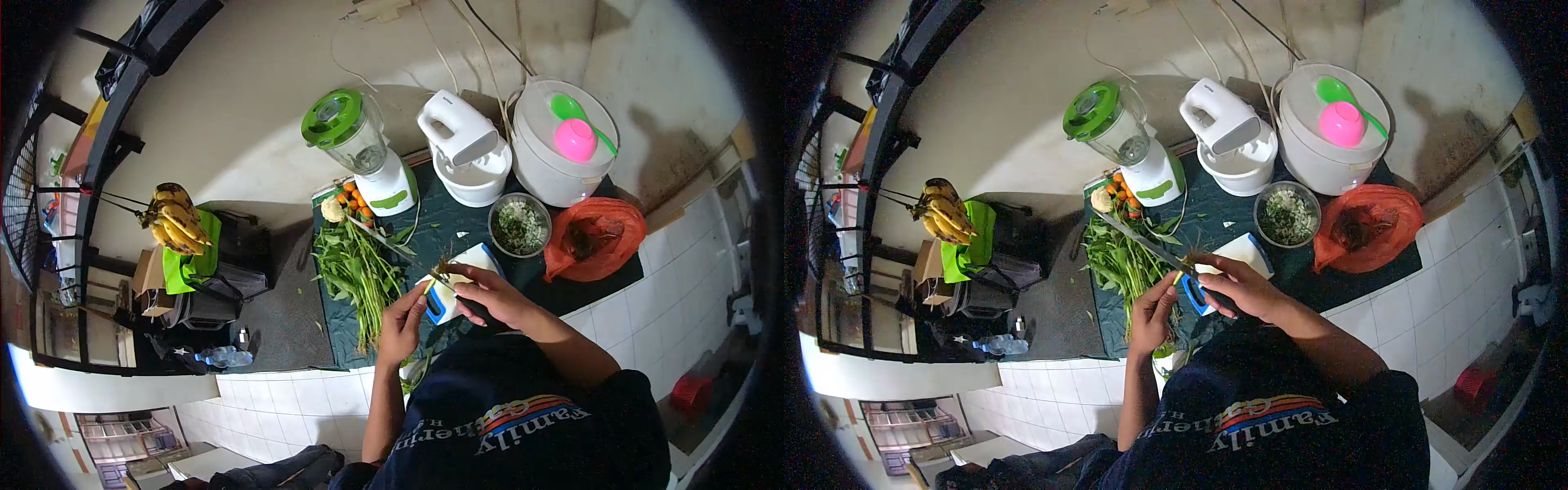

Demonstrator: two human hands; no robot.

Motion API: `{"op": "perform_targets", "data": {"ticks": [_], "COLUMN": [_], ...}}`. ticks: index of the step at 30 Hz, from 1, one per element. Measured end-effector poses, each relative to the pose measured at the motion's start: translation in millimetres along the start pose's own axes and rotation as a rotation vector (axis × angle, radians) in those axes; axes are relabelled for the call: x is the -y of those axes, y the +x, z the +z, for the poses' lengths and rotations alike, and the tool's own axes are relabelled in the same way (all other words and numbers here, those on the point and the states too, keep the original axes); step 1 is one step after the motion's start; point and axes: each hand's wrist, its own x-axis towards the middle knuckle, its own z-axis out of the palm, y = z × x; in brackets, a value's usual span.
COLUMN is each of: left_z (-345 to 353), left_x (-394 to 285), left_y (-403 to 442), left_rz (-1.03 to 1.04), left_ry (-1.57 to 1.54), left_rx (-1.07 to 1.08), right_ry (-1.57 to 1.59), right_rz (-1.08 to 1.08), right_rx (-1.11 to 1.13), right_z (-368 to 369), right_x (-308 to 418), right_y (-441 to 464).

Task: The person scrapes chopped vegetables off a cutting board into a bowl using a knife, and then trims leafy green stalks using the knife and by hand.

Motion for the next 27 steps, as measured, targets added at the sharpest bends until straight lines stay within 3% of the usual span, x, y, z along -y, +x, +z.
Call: {"op": "perform_targets", "data": {"ticks": [7,17,27], "left_z": [-8.5,-8.5,-3.3], "left_x": [4.6,15.4,-6.8], "left_y": [-2.8,-7.6,-8.8], "left_rz": [0.029,0.063,0.34], "left_ry": [0.008,0.023,0.528], "left_rx": [0.016,-0.003,-0.099], "right_ry": [0.211,0.115,0.086], "right_rz": [0.136,0.118,0.12], "right_rx": [0.075,0.067,0.024], "right_z": [3.6,3.8,8.7], "right_x": [6.9,1.5,1.7], "right_y": [-3.5,-0.9,-3.3]}}
